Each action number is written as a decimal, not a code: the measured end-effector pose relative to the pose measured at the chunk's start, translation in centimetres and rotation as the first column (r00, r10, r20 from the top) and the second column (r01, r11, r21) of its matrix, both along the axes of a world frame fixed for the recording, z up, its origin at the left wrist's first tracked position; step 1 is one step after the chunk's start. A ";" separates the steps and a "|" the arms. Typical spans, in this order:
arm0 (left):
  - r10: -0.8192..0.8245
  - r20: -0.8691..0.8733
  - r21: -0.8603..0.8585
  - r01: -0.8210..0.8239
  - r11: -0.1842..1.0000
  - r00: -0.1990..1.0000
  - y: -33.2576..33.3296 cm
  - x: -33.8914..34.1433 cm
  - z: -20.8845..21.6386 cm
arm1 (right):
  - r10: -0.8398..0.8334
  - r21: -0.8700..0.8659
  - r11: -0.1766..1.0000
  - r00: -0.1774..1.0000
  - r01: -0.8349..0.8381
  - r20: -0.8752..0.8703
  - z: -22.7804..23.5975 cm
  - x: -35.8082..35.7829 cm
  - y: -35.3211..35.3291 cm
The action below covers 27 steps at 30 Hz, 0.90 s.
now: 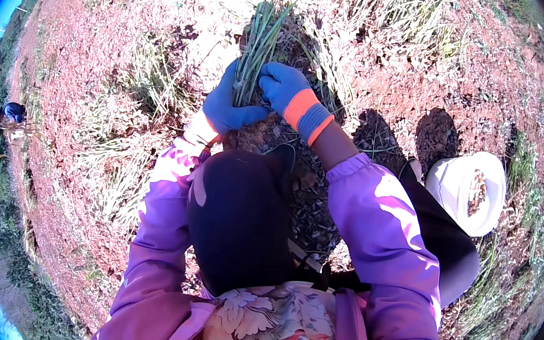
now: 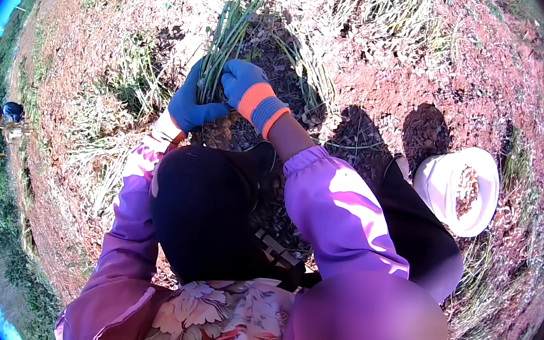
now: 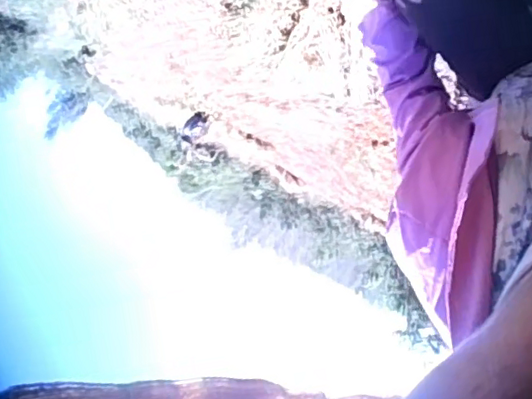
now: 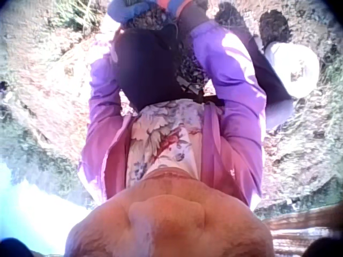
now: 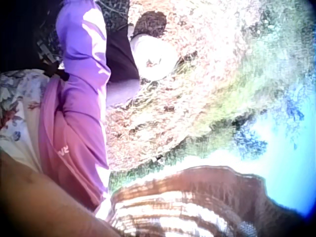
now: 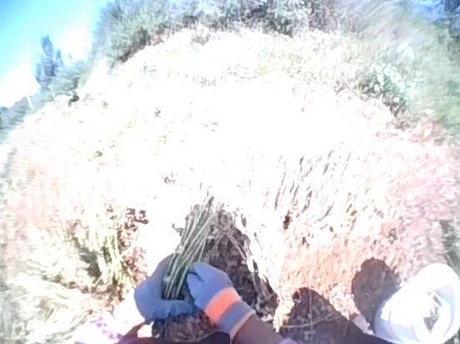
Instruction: The person sits on the ground in a field and pulls peanut plants from the soil. They shake off dirt and separate the peanut pods from the roots, placing the pods into a white bucket nearby.
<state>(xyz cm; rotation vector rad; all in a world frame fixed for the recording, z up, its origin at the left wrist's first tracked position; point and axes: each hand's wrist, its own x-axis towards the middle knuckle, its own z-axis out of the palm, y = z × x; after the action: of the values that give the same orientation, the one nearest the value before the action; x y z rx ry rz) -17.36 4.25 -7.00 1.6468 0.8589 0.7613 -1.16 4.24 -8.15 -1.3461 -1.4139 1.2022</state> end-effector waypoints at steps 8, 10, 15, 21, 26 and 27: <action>-0.054 0.236 -0.292 0.123 0.949 0.970 1.1 1.2 7.8 | -0.255 0.071 0.956 0.926 0.284 -0.277 6.1 5.2 -4.3; 0.037 0.188 -0.364 0.035 0.931 0.981 1.1 2.2 10.2 | -0.297 0.015 0.948 0.900 0.318 -0.320 7.1 6.4 -6.4; -0.130 0.319 -0.532 0.291 0.795 0.939 0.3 4.8 14.7 | -0.212 -0.103 0.977 0.795 0.187 -0.568 7.7 6.4 -11.3; -0.144 0.487 -0.523 0.420 0.742 0.861 -2.3 7.5 13.7 | -0.281 -0.190 0.956 0.522 0.221 -0.805 7.7 6.6 -14.0; 0.028 0.578 -0.617 0.415 0.669 0.816 -4.9 10.6 10.6 | -0.198 -0.147 0.975 0.357 0.164 -0.913 5.5 7.4 -14.8; 0.094 0.582 -0.657 0.398 0.640 0.808 -5.5 10.6 10.6 | -0.198 -0.161 0.977 0.311 0.141 -0.930 5.8 7.0 -15.1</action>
<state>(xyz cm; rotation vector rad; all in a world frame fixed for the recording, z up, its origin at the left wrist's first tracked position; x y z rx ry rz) -6.78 -1.26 3.61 0.6383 0.4589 0.5864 5.86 -10.87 -2.30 -0.5047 -0.3325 1.4877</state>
